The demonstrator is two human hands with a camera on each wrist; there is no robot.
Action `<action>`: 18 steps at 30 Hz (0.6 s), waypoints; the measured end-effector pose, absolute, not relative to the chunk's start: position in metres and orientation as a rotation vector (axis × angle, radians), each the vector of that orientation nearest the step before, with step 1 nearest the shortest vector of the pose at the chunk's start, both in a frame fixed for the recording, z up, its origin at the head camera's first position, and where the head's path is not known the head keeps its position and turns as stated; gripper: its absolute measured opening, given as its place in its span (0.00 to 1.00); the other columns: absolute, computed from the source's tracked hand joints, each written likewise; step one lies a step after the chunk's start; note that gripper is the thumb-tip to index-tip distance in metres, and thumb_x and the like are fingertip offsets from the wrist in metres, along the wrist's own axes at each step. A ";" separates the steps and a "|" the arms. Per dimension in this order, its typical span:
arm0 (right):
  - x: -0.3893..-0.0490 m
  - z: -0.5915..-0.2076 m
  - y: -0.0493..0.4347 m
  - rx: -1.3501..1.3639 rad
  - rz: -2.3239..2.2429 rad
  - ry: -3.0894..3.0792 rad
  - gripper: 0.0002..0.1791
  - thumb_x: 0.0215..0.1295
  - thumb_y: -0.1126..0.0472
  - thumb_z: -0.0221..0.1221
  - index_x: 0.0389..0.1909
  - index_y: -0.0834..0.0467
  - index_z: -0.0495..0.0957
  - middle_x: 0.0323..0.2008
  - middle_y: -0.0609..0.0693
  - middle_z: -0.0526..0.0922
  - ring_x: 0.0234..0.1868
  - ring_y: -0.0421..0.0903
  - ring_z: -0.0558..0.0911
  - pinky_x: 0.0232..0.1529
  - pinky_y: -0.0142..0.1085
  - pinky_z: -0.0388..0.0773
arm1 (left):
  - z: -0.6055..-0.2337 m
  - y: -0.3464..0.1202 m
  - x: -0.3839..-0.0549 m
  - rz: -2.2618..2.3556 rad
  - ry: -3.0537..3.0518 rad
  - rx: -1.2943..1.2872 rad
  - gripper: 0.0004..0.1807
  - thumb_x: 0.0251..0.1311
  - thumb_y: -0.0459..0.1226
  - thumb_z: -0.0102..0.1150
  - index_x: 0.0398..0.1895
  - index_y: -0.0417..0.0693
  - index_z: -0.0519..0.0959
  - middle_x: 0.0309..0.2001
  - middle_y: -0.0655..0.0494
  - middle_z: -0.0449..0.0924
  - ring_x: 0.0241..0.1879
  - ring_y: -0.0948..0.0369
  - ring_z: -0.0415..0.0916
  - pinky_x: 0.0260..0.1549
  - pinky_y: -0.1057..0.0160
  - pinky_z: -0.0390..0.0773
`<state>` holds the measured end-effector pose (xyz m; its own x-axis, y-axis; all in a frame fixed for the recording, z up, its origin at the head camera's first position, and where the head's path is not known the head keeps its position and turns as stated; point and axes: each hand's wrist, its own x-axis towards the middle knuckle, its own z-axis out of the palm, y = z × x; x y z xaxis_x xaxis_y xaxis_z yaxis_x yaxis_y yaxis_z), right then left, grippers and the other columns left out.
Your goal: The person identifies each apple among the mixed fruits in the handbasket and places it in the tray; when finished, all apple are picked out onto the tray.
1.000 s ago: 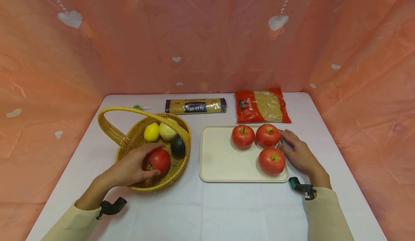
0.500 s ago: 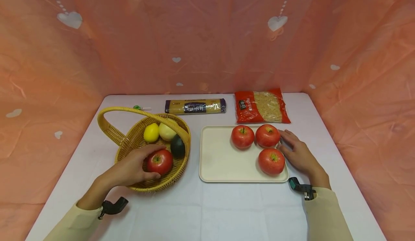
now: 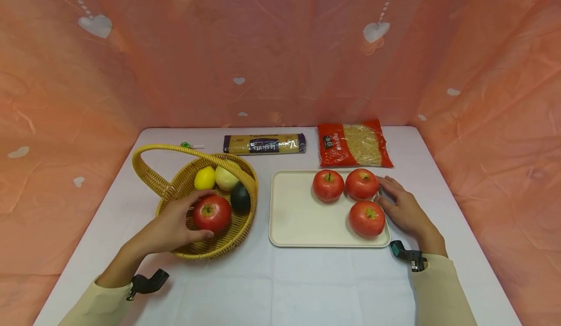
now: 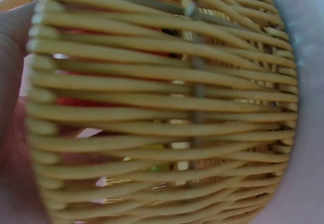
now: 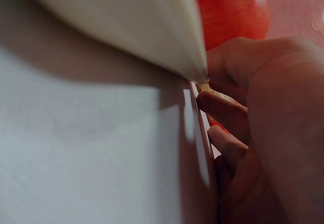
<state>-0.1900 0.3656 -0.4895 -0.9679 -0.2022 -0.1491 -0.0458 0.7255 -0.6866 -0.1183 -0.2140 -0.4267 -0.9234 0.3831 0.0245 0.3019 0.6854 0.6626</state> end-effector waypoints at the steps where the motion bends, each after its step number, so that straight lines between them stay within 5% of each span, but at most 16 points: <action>1: -0.190 -0.490 0.366 -0.198 -1.071 2.718 0.38 0.85 0.50 0.56 0.88 0.56 0.57 0.87 0.70 0.48 0.86 0.77 0.48 0.74 0.83 0.50 | -0.425 -0.215 -0.117 1.085 2.772 0.565 0.47 0.52 0.40 0.87 0.76 0.48 0.73 0.65 0.44 0.84 0.60 0.47 0.85 0.59 0.40 0.87; 13: -0.190 -0.489 0.365 -0.182 -1.057 2.719 0.39 0.85 0.47 0.56 0.88 0.54 0.57 0.88 0.69 0.48 0.86 0.76 0.47 0.74 0.83 0.50 | -0.399 -0.207 -0.105 1.424 2.527 0.754 0.49 0.50 0.37 0.88 0.78 0.54 0.75 0.71 0.55 0.80 0.65 0.54 0.81 0.61 0.62 0.86; 18: -0.192 -0.491 0.367 -0.197 -1.064 2.715 0.38 0.85 0.50 0.55 0.88 0.55 0.56 0.87 0.70 0.47 0.86 0.77 0.47 0.75 0.83 0.49 | -0.391 -0.193 -0.101 1.454 2.442 0.885 0.49 0.50 0.36 0.88 0.77 0.55 0.74 0.70 0.56 0.81 0.65 0.58 0.80 0.62 0.63 0.85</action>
<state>-0.1917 0.3669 -0.4907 -0.9671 -0.2030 -0.1530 -0.0450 0.7290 -0.6830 -0.1014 -0.1930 -0.3909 -0.8110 0.5644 0.1543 0.4046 0.3504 0.8447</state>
